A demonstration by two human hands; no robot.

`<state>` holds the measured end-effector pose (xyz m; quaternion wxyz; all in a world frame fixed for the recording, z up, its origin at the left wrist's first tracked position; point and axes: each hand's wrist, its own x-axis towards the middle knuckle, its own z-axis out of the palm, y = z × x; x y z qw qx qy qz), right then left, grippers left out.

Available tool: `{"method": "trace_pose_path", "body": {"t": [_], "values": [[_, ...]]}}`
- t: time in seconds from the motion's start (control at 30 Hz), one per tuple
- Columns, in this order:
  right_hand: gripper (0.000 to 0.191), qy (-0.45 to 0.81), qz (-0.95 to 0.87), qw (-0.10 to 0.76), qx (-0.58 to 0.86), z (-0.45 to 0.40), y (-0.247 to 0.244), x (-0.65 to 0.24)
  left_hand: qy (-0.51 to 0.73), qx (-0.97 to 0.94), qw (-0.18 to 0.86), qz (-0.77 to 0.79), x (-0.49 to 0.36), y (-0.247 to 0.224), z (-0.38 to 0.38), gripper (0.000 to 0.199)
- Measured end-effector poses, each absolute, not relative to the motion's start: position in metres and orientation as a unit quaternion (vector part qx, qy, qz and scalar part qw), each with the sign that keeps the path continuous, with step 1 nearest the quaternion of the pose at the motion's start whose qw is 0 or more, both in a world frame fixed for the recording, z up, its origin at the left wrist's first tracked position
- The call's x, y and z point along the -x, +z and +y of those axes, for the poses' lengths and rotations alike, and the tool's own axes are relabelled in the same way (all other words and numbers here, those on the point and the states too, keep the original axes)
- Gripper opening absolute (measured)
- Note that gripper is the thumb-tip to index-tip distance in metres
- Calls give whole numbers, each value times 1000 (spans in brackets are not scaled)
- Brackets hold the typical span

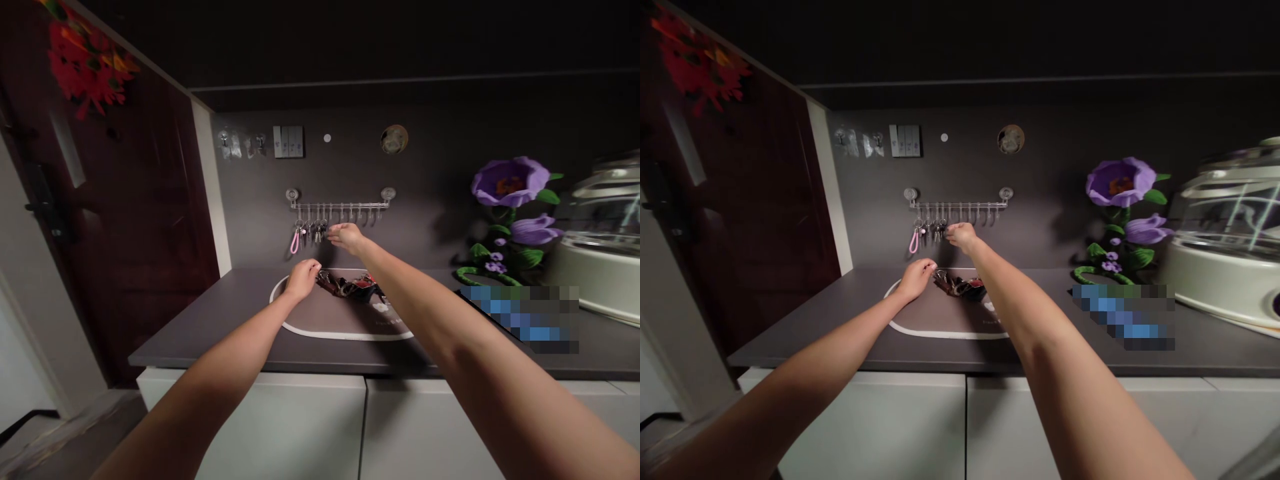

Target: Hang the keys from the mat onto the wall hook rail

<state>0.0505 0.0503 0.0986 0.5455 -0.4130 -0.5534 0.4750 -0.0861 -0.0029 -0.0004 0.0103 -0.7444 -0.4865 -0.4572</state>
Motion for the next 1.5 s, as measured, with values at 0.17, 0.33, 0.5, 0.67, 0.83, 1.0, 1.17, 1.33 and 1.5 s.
{"method": "trace_pose_path", "body": {"t": [0.17, 0.33, 0.5, 0.67, 0.83, 1.0, 1.17, 1.33, 1.5], "values": [[8, 460, -590, 518, 414, 32, 105, -69, -460, 749, 14, -476, 81, 2, -9, 20], [8, 438, -612, 515, 410, 12, 104, -91, -472, 754, 20, -457, 71, 12, -15, 17], [6, 412, -638, 521, 389, -3, 90, -112, -491, 742, -3, -456, 54, 22, -19, 12], [2, 367, -651, 529, 402, -16, 66, -132, -534, 712, -68, -450, 26, 25, -24, 11], [9, 287, -669, 525, 442, -22, 36, -153, -545, 696, -45, -465, 8, 15, -28, 14], [12, 171, -688, 469, 527, -19, 15, -171, -483, 736, 44, -473, 15, 5, -33, 16], [13, 91, -692, 356, 621, -17, 14, -178, -446, 755, 81, -474, 20, 0, -31, 18], [30, 75, -706, 280, 646, -18, 15, -176, -436, 762, 86, -472, 19, -2, -28, 18], [30, 95, -711, 268, 643, -19, 15, -174, -435, 762, 85, -472, 19, -1, -27, 17]]}}
